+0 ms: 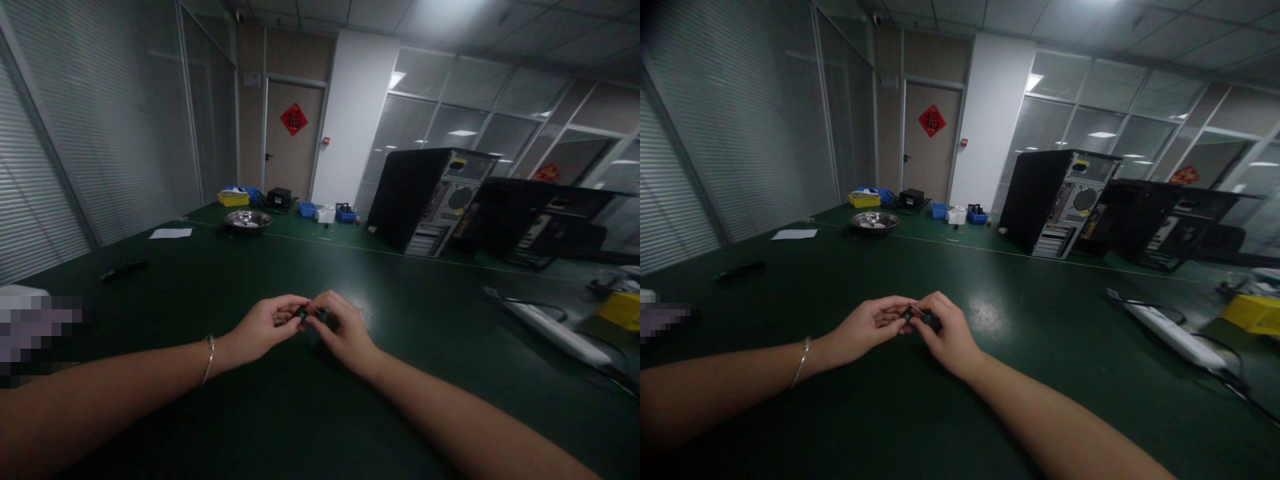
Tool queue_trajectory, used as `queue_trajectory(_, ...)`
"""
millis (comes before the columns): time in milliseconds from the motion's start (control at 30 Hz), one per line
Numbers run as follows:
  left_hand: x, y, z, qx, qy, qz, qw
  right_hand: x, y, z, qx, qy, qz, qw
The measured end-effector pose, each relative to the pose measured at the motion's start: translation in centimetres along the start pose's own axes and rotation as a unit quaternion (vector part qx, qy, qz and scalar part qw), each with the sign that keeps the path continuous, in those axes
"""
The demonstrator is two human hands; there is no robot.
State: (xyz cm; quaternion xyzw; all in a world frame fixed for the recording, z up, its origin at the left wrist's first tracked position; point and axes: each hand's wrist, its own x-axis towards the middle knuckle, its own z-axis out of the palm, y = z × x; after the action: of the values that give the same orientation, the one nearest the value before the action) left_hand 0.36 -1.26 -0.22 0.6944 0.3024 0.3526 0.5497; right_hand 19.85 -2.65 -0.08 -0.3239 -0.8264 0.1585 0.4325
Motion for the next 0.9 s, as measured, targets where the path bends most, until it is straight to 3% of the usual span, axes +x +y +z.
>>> queue_trajectory(300, 0.1, 0.1, -0.2, -0.028, 0.000, -0.008, 1.000, -0.1, -0.2, -0.1, -0.007, -0.006, 0.017, 1.000)
queue_trajectory(467, 0.5, -0.3, -1.1, 0.016, 0.034, 0.004, 0.999, -0.4, 0.1, -0.1, -0.021, -0.008, 0.055, 0.998)
queue_trajectory(633, 0.7, -0.1, -1.8, 0.061, 0.068, -0.039, 0.995, -0.8, 0.4, -0.1, -0.032, -0.028, 0.110, 0.993)
queue_trajectory(900, 0.9, -0.5, -1.8, 0.064, 0.057, -0.039, 0.996, -0.6, 0.6, -0.1, -0.032, -0.025, 0.071, 0.997)
